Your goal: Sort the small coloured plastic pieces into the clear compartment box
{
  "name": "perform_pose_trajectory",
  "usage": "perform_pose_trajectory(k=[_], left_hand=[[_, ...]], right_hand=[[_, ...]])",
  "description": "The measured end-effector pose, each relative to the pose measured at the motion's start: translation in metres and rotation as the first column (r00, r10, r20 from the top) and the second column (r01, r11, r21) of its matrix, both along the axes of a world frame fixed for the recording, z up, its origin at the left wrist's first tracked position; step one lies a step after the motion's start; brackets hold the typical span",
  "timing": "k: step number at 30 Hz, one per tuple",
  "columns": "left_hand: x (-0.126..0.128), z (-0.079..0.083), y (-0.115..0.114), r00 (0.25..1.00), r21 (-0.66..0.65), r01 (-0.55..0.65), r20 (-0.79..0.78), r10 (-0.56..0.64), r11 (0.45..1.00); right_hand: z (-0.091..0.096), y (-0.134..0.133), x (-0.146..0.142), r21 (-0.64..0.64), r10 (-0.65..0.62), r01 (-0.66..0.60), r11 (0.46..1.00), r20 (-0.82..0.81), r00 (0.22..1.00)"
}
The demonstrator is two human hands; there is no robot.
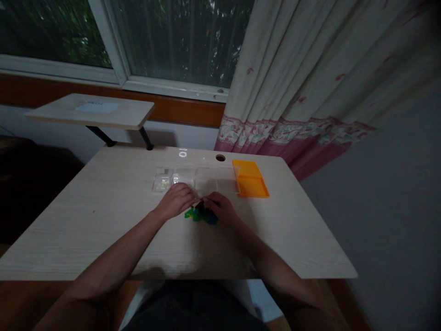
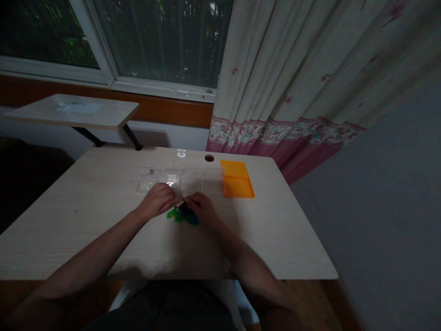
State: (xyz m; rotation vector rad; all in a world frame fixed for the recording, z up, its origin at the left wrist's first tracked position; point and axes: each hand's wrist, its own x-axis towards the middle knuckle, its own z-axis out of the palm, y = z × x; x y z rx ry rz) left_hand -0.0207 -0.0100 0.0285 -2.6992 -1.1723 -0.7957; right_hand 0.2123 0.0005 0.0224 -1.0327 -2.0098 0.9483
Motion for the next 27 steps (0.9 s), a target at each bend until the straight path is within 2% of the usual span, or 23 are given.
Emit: perform_pose_trajectory(k=[3,5,9,13,17,27], left_hand=[[-0.019,0.002,0.006,0.987,0.047,-0.140,0.088,0.136,0.989],[-0.035,0.001,0.012,0.958,0.084,-0.250,0.162,0.235,0.964],[-0.066,-0.005,0.021,0.879,0.078,-0.424,0.276,0.389,0.902],[-0.085,-0.016,0.029,0.777,0.036,-0.563,0.364,0.514,0.826],[-0.093,-0.024,0.032,0.729,0.029,-0.603,0.427,0.535,0.797],[-0.094,-0.026,0.032,0.725,-0.022,-0.597,0.413,0.551,0.802]], right_hand=[[0.000,0.009,0.012,0.070,-0.133,0.128,0.989,0.069,0.989],[0.001,0.015,0.023,0.125,-0.158,0.138,0.983,0.173,0.972],[0.003,0.022,0.040,0.213,-0.054,-0.035,0.976,0.398,0.916],[0.001,0.022,0.045,0.188,0.054,-0.161,0.969,0.472,0.880],[-0.001,0.020,0.044,0.199,0.067,-0.187,0.962,0.493,0.868],[-0.003,0.019,0.039,0.241,0.048,-0.212,0.947,0.547,0.836]])
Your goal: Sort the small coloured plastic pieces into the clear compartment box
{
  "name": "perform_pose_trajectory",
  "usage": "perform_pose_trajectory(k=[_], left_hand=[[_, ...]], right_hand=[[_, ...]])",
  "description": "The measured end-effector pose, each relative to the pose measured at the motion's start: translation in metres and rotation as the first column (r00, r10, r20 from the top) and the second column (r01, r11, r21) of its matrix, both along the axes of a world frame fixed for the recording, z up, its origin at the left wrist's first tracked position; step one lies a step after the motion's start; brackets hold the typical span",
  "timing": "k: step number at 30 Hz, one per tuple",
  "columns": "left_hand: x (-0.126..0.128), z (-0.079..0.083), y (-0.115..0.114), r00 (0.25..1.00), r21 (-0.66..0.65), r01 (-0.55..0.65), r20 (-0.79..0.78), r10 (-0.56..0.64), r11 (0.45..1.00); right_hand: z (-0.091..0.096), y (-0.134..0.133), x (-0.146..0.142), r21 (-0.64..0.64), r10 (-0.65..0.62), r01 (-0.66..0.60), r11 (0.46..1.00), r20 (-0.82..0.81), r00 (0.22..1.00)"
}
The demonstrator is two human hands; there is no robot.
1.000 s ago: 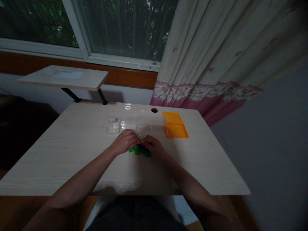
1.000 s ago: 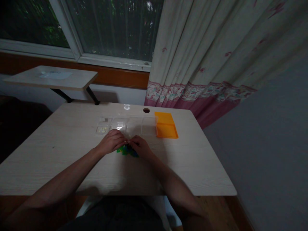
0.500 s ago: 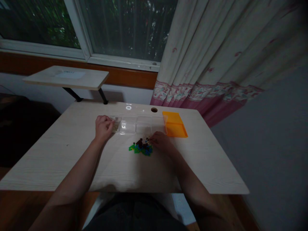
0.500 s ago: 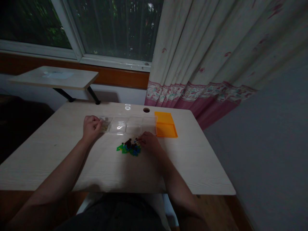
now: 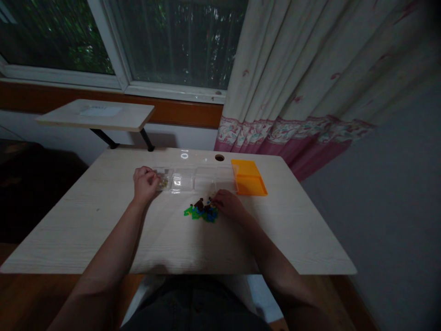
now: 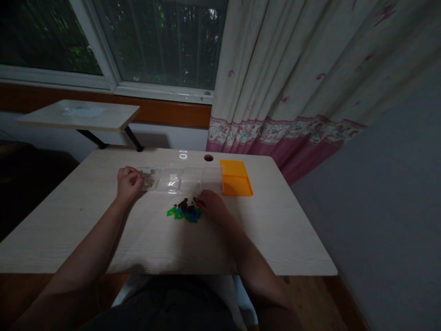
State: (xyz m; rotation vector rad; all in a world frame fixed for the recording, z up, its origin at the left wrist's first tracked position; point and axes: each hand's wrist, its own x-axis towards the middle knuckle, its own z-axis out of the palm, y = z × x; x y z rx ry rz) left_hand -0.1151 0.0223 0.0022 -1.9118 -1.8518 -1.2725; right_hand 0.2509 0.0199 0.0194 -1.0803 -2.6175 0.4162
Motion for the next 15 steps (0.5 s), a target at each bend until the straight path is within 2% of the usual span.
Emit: perform_pose_trajectory(k=[6,15], left_hand=[[0.0007,0.0008,0.0001,1.000,-0.006,0.021,0.011,-0.021,1.000],[0.0054,0.0066,-0.0030,1.000,0.051,0.014,0.022,-0.015,0.999]], right_hand=[[-0.0038,0.0022,0.0004,0.008,-0.004,0.004,1.000,-0.002,1.000],[-0.0041,0.0015,0.0004,-0.042,-0.003,-0.002,0.999,-0.116,0.993]])
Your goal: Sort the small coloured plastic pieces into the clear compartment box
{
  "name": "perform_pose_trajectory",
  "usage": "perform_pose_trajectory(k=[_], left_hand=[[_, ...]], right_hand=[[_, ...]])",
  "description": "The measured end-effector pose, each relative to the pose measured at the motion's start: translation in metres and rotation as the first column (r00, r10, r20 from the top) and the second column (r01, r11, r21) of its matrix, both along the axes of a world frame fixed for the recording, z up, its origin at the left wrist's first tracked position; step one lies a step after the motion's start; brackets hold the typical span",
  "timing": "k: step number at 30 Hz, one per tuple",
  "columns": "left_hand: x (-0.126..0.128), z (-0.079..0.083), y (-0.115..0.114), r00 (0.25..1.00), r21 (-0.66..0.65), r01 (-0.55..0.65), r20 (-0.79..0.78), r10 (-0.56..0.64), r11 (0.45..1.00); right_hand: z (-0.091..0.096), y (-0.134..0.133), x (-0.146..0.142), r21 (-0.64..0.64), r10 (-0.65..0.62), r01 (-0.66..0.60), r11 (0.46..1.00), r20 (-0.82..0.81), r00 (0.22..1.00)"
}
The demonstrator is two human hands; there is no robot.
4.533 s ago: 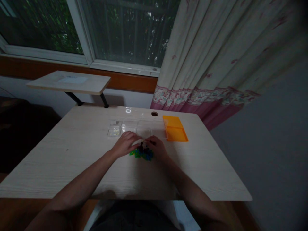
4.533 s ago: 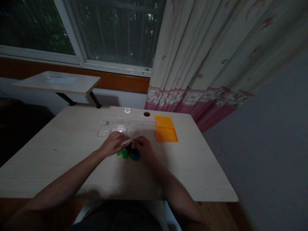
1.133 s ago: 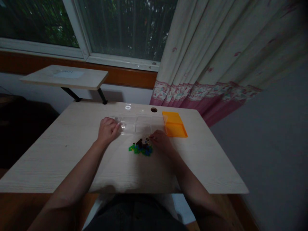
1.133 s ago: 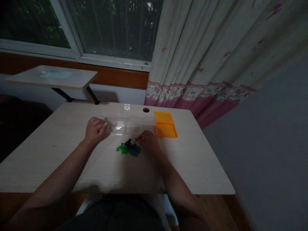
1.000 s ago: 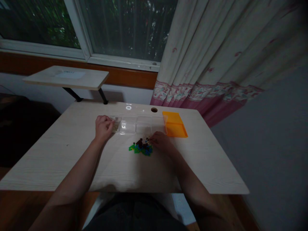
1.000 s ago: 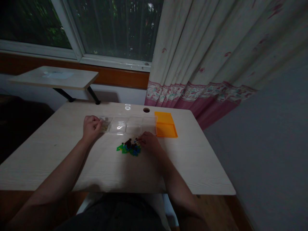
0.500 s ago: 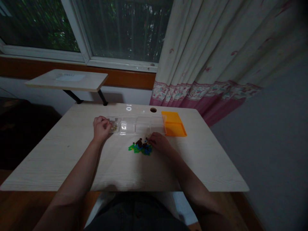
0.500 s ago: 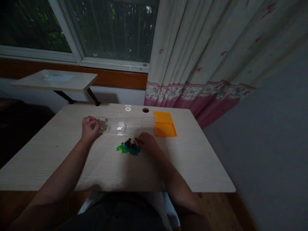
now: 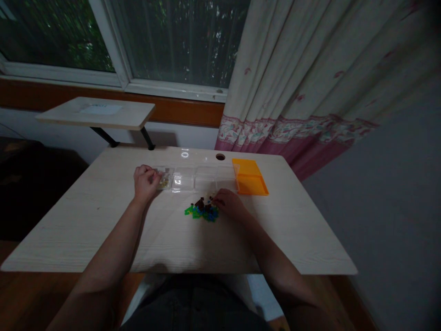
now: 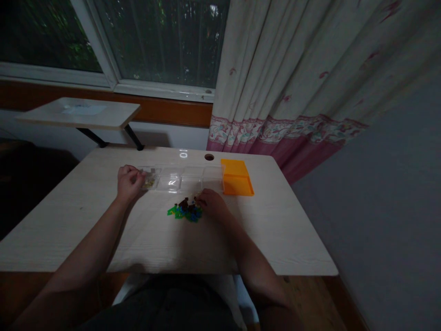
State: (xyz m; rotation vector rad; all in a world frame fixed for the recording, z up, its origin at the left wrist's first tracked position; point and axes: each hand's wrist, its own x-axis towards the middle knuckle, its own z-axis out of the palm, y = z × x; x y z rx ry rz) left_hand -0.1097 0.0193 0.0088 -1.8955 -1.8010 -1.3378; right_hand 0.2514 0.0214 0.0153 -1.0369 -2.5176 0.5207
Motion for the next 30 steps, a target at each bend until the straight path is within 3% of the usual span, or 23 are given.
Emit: perform_pose_trajectory(k=[4,8,12,15,19,30], left_hand=[[0.016,0.007,-0.006,0.996,-0.009,0.084,-0.005,-0.084,0.996],[0.047,0.016,-0.017,0.952,-0.085,0.287,-0.090,-0.294,0.954],[0.080,0.025,-0.030,0.828,-0.232,0.503,-0.146,-0.541,0.833],[0.097,0.029,-0.037,0.737,-0.315,0.593,-0.159,-0.657,0.741],[0.105,0.027,-0.038,0.686,-0.357,0.628,-0.165,-0.708,0.692],[0.105,0.025,-0.037,0.648,-0.341,0.646,-0.228,-0.726,0.684]], right_hand=[[0.000,-0.002,-0.003,-0.089,-0.049,0.037,0.995,-0.139,0.989],[0.004,-0.006,-0.010,-0.181,-0.100,0.052,0.982,-0.267,0.958],[0.009,-0.011,-0.019,-0.286,-0.162,0.072,0.956,-0.304,0.939],[0.011,-0.014,-0.025,-0.377,-0.184,0.040,0.925,-0.352,0.918],[0.010,-0.018,-0.031,-0.435,-0.189,-0.004,0.900,-0.399,0.897],[0.013,-0.022,-0.034,-0.437,-0.172,-0.028,0.899,-0.411,0.895]])
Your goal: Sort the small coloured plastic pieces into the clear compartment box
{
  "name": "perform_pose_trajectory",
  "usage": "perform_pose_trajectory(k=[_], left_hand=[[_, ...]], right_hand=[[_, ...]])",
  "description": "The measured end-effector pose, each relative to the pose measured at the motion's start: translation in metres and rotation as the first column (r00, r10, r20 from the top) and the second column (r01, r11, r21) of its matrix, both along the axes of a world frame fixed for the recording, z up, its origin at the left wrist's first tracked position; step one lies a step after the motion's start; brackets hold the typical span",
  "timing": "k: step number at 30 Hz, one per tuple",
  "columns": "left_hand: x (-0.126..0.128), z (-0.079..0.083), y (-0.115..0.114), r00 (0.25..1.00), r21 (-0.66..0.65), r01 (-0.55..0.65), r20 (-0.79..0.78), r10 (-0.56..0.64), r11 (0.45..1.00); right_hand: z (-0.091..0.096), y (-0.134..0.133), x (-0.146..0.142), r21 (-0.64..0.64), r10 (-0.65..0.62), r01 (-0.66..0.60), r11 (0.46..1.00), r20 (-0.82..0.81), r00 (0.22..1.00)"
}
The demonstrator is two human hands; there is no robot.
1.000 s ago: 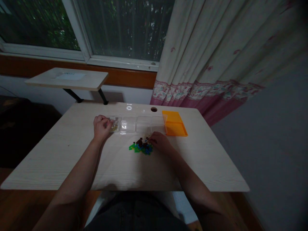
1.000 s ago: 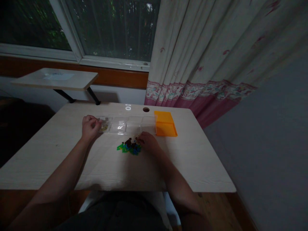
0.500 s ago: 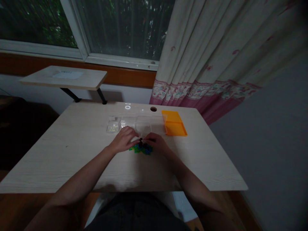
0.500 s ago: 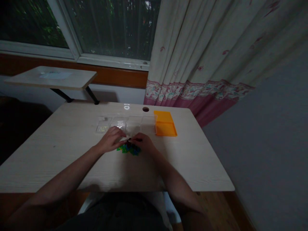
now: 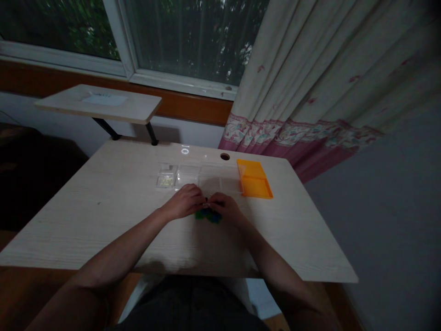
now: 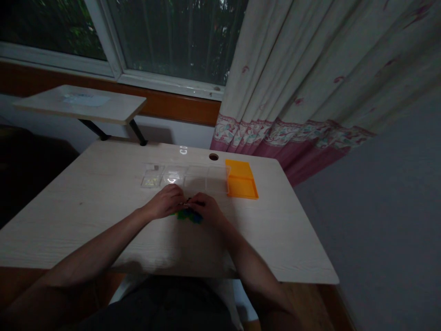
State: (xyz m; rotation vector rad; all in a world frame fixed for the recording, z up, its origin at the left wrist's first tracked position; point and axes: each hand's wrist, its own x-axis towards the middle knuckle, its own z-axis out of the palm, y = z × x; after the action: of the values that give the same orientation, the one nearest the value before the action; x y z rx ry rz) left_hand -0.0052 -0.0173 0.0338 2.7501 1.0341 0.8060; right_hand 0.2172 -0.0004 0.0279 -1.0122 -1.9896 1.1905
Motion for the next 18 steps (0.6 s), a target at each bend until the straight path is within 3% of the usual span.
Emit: perform_pose_trajectory(k=[5,10,13,18], left_hand=[[-0.005,0.000,0.001,0.999,0.013,-0.036,0.019,0.036,0.999],[-0.022,-0.002,0.009,0.976,0.040,-0.195,0.109,0.189,0.980],[-0.037,-0.004,0.015,0.940,0.051,-0.310,0.163,0.298,0.949],[-0.058,-0.008,0.024,0.882,0.056,-0.441,0.211,0.421,0.896]], right_hand=[[0.000,0.004,0.004,0.114,-0.100,0.095,0.989,0.044,0.994],[-0.003,0.014,0.017,0.200,-0.302,0.275,0.940,0.120,0.946],[-0.005,0.019,0.025,0.242,-0.300,0.252,0.937,0.187,0.935],[-0.009,0.019,0.029,0.325,-0.221,0.101,0.940,0.356,0.908]])
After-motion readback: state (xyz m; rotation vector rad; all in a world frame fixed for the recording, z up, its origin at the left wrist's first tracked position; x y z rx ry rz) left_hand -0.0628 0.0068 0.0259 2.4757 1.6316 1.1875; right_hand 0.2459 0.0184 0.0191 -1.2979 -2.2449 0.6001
